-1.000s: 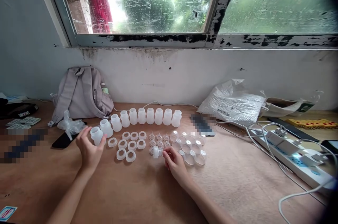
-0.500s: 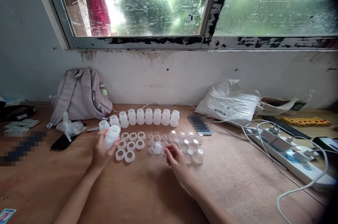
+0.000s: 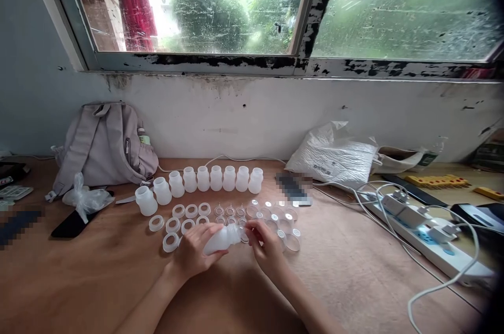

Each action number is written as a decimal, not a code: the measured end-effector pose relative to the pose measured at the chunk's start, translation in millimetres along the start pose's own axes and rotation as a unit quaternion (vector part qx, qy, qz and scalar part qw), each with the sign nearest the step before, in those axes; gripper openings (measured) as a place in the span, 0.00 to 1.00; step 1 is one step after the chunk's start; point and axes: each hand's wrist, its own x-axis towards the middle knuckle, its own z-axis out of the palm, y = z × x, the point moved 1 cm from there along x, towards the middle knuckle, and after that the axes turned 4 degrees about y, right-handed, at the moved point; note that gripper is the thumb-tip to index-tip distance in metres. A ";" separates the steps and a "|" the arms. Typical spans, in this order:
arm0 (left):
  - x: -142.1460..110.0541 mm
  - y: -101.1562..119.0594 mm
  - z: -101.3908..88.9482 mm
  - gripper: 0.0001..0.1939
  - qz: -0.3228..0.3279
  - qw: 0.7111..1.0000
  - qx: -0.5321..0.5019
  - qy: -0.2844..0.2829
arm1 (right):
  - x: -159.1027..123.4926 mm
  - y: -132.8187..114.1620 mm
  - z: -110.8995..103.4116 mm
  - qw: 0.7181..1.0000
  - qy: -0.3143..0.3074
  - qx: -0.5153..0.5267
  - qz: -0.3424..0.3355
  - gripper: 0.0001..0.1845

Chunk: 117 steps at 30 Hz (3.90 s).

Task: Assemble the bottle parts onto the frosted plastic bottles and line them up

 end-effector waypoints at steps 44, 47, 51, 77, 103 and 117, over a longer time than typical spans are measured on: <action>0.0 46.7 11.1 0.19 -0.365 0.757 -0.529 -0.119 | -4.9 -24.7 -0.9 0.897 -0.160 0.371 0.181 0.21; 4.5 49.9 4.2 0.18 -0.316 0.841 -0.428 -0.100 | -3.0 -24.5 -4.8 0.918 -0.181 0.323 0.144 0.22; 5.4 42.7 2.8 0.22 -0.304 0.896 -0.320 -0.054 | 10.0 -14.7 -23.0 0.988 -0.134 0.071 0.021 0.16; -5.0 18.5 1.5 0.22 -0.144 0.984 -0.100 -0.003 | 8.8 -5.4 -20.9 0.978 -0.047 0.154 0.132 0.17; -15.7 19.0 13.8 0.23 -0.117 0.992 -0.056 -0.001 | -27.1 0.9 21.7 0.965 0.037 0.172 0.197 0.18; -5.3 21.8 18.8 0.21 -0.158 0.981 -0.113 -0.018 | -13.4 -5.6 15.8 0.952 0.018 0.231 0.197 0.21</action>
